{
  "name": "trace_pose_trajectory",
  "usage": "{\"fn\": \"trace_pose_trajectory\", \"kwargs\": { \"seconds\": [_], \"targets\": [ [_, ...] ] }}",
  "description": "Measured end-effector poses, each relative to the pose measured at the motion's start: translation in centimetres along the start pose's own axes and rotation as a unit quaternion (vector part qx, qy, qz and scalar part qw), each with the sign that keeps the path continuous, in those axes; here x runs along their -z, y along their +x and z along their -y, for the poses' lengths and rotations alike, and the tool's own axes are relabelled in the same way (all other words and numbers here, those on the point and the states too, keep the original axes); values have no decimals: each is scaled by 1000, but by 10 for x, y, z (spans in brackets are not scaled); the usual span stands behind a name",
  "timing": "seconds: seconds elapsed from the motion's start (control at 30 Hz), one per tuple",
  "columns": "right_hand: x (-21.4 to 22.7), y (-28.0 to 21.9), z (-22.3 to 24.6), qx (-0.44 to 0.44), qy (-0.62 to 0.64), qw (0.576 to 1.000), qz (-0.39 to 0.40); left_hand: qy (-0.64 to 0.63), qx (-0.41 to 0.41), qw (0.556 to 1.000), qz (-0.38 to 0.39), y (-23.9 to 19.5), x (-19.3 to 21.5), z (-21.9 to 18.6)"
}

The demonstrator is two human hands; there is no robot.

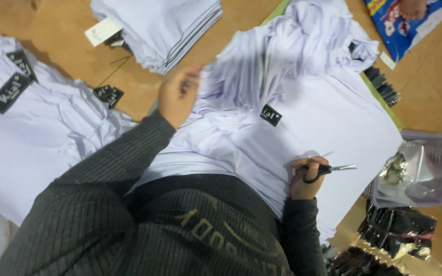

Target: The person uses scissors to cut tags and threads off a white shirt. They hold the shirt on their lap, snip the fabric, and pull away the cut pieces.

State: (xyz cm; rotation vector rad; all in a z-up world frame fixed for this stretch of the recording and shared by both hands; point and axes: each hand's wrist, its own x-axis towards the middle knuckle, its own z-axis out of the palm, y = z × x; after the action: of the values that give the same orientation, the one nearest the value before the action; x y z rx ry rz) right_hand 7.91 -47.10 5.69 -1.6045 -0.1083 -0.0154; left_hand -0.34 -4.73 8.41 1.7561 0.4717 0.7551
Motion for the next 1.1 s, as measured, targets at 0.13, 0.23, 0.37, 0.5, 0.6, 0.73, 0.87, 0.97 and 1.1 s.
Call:
{"fn": "trace_pose_trajectory", "kwargs": {
  "seconds": [0.13,0.23,0.37,0.5,0.6,0.73,0.87,0.97,1.1],
  "targets": [
    [15,1,-18,-35,37,998,-37,63,-196,978,33,5,-6,-59],
    [20,-2,-26,-39,101,993,-48,12,-242,880,407,-37,-53,-85],
    [10,-4,-15,-57,209,975,-58,140,-220,678,687,-62,-92,-94],
    [19,-4,-48,-41,299,953,-24,367,-62,699,611,-23,-114,-62],
    [19,-8,-35,-51,312,949,3,473,-28,732,490,17,-97,-63],
    [15,-4,-31,-60,347,936,-3,539,29,773,334,55,-66,-45],
    [16,-6,-18,-89,394,914,12,436,185,856,207,80,-71,-68],
    [20,-7,1,-118,418,901,16,402,17,905,137,80,-102,-101],
    [22,-6,5,-125,409,903,35,314,-282,884,200,87,-176,-133]
  ]
}}
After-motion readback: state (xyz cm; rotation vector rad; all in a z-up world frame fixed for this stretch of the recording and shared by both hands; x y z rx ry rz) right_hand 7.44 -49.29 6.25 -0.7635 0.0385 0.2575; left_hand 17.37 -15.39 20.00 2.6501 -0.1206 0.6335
